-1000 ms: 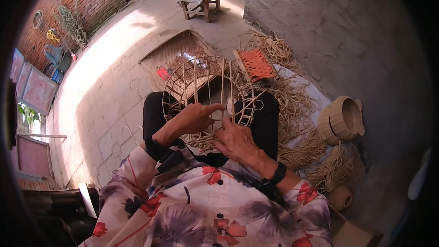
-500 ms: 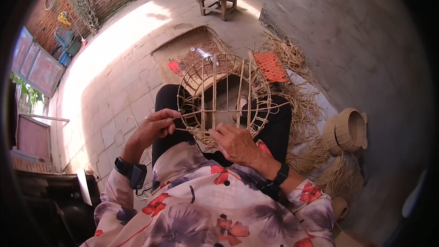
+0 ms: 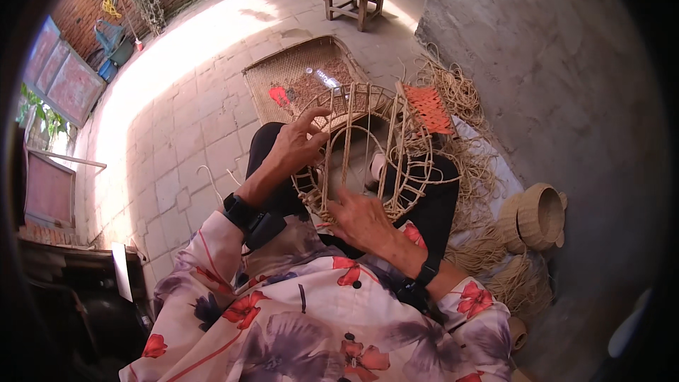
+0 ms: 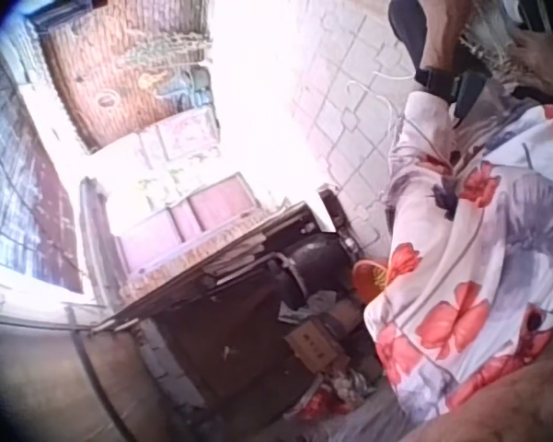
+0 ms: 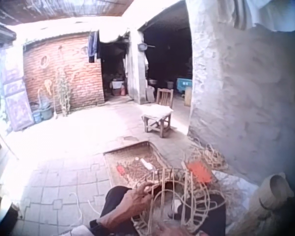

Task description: Weaving a basket using thin straw or wooden strips.

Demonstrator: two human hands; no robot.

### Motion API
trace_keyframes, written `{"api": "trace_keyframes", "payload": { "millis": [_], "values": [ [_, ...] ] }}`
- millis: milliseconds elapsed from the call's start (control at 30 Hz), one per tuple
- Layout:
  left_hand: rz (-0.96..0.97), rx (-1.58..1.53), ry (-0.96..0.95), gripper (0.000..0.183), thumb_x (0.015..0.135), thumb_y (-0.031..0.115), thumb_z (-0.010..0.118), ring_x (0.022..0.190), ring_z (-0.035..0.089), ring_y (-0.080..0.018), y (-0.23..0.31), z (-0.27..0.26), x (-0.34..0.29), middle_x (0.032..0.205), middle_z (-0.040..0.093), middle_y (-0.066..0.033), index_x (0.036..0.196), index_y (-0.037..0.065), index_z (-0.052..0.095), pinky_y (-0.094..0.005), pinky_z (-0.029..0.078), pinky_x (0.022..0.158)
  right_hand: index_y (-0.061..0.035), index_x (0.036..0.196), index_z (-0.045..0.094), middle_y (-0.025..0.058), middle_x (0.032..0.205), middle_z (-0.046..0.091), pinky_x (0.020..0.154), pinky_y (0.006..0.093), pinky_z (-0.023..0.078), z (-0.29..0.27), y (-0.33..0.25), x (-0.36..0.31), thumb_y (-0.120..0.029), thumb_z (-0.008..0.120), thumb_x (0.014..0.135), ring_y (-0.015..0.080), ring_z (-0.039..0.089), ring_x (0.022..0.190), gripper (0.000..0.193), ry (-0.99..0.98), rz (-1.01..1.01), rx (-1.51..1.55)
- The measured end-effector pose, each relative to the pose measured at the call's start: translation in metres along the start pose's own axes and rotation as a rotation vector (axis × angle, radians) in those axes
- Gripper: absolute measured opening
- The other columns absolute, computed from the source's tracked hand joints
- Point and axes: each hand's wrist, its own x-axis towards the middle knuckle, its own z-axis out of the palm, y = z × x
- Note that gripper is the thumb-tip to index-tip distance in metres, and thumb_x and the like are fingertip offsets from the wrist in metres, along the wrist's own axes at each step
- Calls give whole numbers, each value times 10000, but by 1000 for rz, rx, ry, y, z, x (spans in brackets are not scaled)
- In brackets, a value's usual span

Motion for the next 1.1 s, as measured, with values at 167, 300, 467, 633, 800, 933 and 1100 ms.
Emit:
{"api": "trace_keyframes", "payload": {
  "millis": [167,300,467,633,800,933,1100],
  "values": [
    [-32,159,-235,599,882,153,586,643,698,-270,-13,8,-23,810,692,-154,1440,150,369,-357,558,615,-98,927,666,129,914,535,626,438,514,-2,-3,3,-283,793,721,320,650,783,305,-23,82,-7],
    [14,229,-308,578,881,151,589,629,659,-236,-12,17,-33,776,658,-142,1424,157,391,-348,514,574,-92,927,640,146,955,531,646,457,520,-4,-2,4,-241,769,717,335,649,813,288,-45,104,15],
    [-271,-819,-376,409,966,122,521,530,453,-88,-28,-31,-75,697,522,-8,1369,114,450,-238,359,468,-85,904,616,139,962,533,646,449,518,-3,3,-1,-251,769,720,327,644,810,290,-3,101,46],
    [-410,-1153,-145,275,995,91,491,512,281,-38,-116,-131,-165,620,285,75,1268,93,529,-196,241,447,-75,899,601,140,963,538,641,449,511,-2,6,-5,-265,772,720,329,639,810,312,-4,76,57],
    [-641,-1232,75,242,996,164,510,490,285,-69,-239,-224,-305,579,288,55,1232,187,558,-206,239,390,-70,900,602,138,945,535,641,453,507,-5,8,-3,-280,774,739,338,639,804,316,-24,55,87],
    [-1066,-959,329,228,932,207,595,480,387,-102,-281,-268,-370,603,467,8,1159,196,579,-238,296,396,-72,917,613,145,942,528,634,456,508,-5,5,-2,-287,771,759,349,638,782,309,-33,57,55],
    [-750,735,435,300,859,220,644,792,664,-291,-205,-218,-275,876,697,-147,1134,99,642,-356,517,713,-71,979,621,151,929,543,619,445,513,-11,9,-5,-175,720,789,357,637,760,238,82,100,102]
  ]
}}
